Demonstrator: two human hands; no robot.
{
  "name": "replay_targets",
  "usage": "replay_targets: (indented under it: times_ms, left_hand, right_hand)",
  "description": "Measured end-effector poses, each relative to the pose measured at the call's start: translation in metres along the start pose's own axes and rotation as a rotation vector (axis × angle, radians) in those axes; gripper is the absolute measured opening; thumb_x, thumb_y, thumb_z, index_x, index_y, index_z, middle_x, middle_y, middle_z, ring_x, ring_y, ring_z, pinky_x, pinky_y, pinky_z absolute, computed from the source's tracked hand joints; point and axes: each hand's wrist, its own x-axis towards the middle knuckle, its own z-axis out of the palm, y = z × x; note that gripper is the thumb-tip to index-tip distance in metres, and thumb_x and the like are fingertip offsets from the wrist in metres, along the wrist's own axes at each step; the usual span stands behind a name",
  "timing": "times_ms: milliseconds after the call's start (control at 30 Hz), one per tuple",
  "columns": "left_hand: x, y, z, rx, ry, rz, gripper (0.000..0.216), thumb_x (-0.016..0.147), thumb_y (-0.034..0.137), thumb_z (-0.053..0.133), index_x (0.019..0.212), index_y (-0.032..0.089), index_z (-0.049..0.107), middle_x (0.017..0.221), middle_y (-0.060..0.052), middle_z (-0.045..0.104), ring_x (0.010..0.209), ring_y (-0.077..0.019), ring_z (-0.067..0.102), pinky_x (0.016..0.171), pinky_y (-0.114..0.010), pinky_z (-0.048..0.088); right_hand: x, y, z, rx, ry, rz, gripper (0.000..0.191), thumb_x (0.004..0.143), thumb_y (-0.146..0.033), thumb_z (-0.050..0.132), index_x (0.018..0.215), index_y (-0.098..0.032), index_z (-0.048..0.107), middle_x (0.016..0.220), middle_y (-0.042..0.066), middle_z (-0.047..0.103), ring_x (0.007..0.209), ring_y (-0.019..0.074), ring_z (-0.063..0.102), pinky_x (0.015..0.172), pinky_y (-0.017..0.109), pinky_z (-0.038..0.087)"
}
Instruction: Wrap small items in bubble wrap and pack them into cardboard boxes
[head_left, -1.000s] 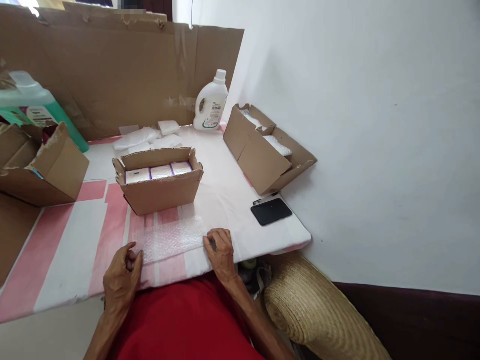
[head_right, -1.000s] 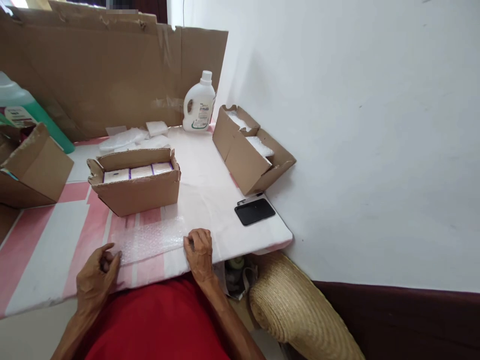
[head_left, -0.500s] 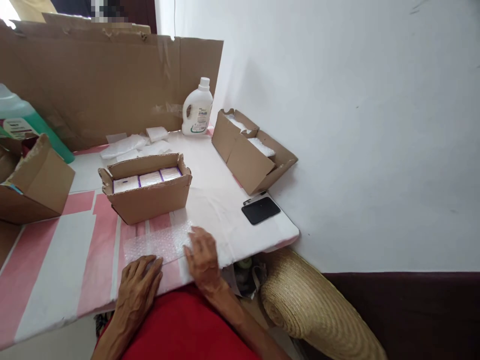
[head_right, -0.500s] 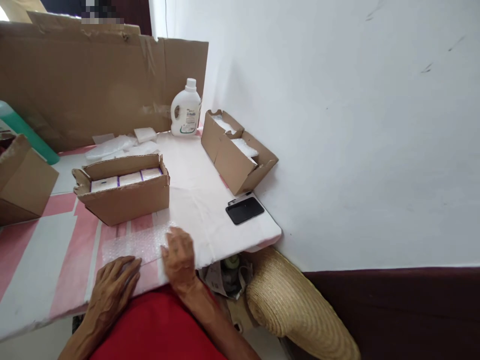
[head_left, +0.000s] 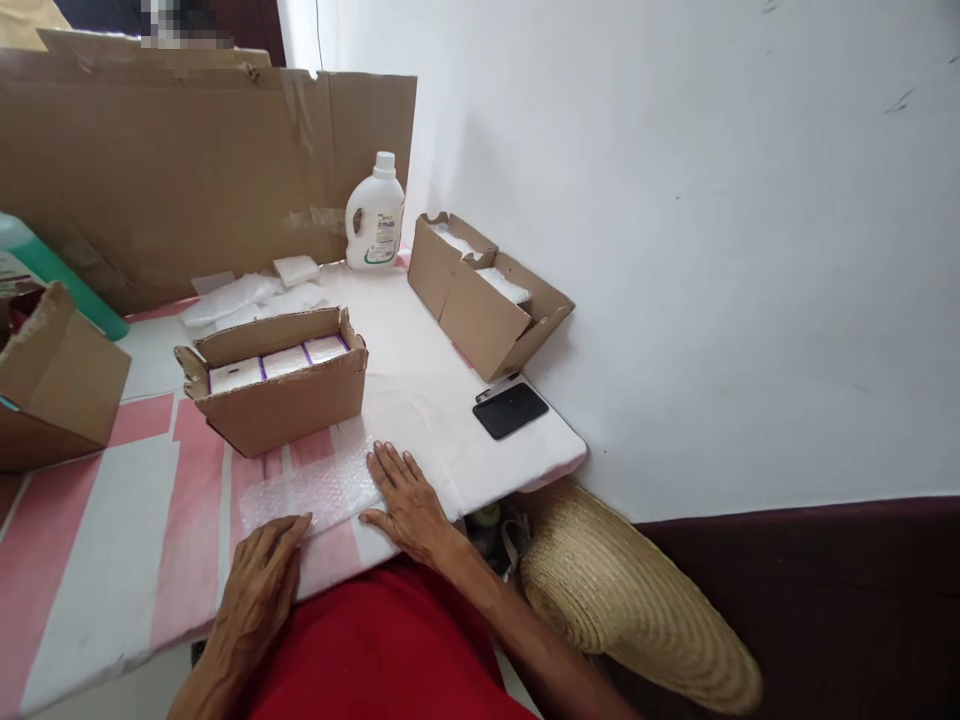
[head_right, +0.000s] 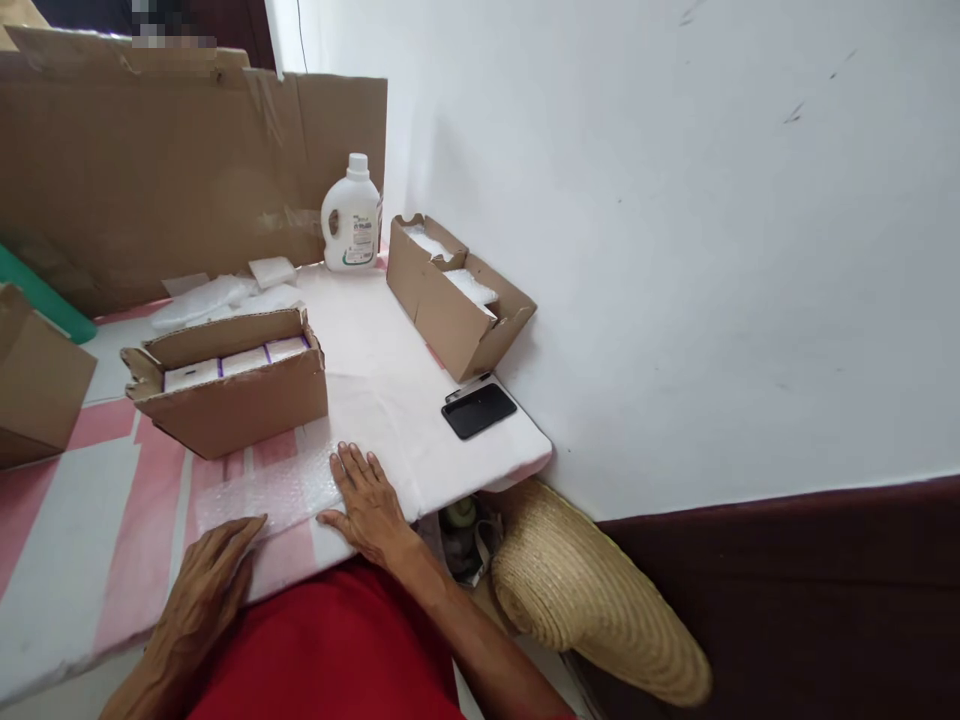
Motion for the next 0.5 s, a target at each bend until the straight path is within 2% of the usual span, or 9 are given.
replay_targets:
  times_ms: [100, 200, 267, 333, 400, 467, 500]
  left_hand:
    - [-0.005, -0.013, -0.012, 0.080, 0.006, 0.010, 0.035, 0.094, 0.019, 0.050, 0.127, 0.021, 0.060, 0.116, -0.011, 0.070, 0.105, -0.0229, 0.066, 0.086, -0.033, 0.050]
    - [-0.009, -0.023, -0.021, 0.145, -0.028, 0.102, 0.033, 0.093, 0.013, 0.047, 0.122, 0.019, 0.063, 0.113, -0.010, 0.072, 0.103, -0.0228, 0.067, 0.087, -0.034, 0.049]
    - [-0.007, -0.024, -0.023, 0.157, -0.040, 0.155, 0.034, 0.093, 0.011, 0.046, 0.121, 0.020, 0.064, 0.106, -0.009, 0.073, 0.097, -0.0217, 0.067, 0.085, -0.034, 0.048]
    - [-0.003, -0.017, -0.024, 0.177, -0.013, 0.180, 0.033, 0.091, 0.010, 0.049, 0.118, 0.020, 0.065, 0.100, -0.007, 0.074, 0.090, -0.0214, 0.067, 0.082, -0.034, 0.047]
    - [0.004, -0.002, -0.023, 0.175, 0.012, 0.187, 0.032, 0.088, 0.008, 0.050, 0.113, 0.020, 0.066, 0.095, -0.006, 0.074, 0.085, -0.0212, 0.065, 0.080, -0.035, 0.046]
    - [0.011, 0.017, -0.023, 0.115, -0.003, 0.165, 0.029, 0.086, 0.006, 0.050, 0.107, 0.020, 0.066, 0.090, -0.004, 0.072, 0.080, -0.0204, 0.063, 0.077, -0.034, 0.045]
    - [0.015, 0.026, -0.023, 0.064, -0.018, 0.147, 0.029, 0.087, 0.005, 0.050, 0.106, 0.020, 0.065, 0.087, -0.004, 0.071, 0.077, -0.0194, 0.062, 0.075, -0.034, 0.045]
  right_hand:
    - [0.001, 0.001, 0.002, -0.001, 0.018, -0.023, 0.088, 0.094, -0.055, 0.062, 0.161, -0.014, 0.023, 0.164, 0.020, 0.029, 0.153, 0.0318, 0.026, 0.121, 0.054, 0.030]
    - [0.005, 0.000, -0.002, -0.021, 0.019, -0.035, 0.086, 0.093, -0.054, 0.064, 0.158, -0.011, 0.028, 0.161, 0.023, 0.033, 0.151, 0.0344, 0.030, 0.119, 0.054, 0.032]
    - [0.007, -0.009, -0.007, -0.039, 0.051, -0.037, 0.087, 0.092, -0.057, 0.065, 0.156, -0.008, 0.033, 0.159, 0.026, 0.035, 0.149, 0.0390, 0.031, 0.116, 0.058, 0.032]
    - [0.008, -0.027, -0.011, -0.034, 0.112, -0.101, 0.082, 0.092, -0.057, 0.064, 0.153, -0.009, 0.038, 0.156, 0.027, 0.040, 0.144, 0.0418, 0.037, 0.111, 0.059, 0.035]
    - [0.006, -0.048, -0.011, 0.001, 0.142, -0.240, 0.060, 0.097, -0.045, 0.060, 0.146, -0.014, 0.047, 0.145, 0.022, 0.054, 0.129, 0.0365, 0.052, 0.101, 0.052, 0.043]
    - [0.003, -0.065, -0.007, 0.042, 0.140, -0.339, 0.032, 0.101, -0.027, 0.053, 0.131, -0.018, 0.058, 0.119, 0.014, 0.069, 0.103, 0.0274, 0.062, 0.085, 0.041, 0.048]
    - [0.000, -0.070, -0.005, 0.058, 0.139, -0.343, 0.023, 0.101, -0.021, 0.050, 0.120, -0.018, 0.063, 0.105, 0.011, 0.071, 0.092, 0.0246, 0.062, 0.078, 0.038, 0.048]
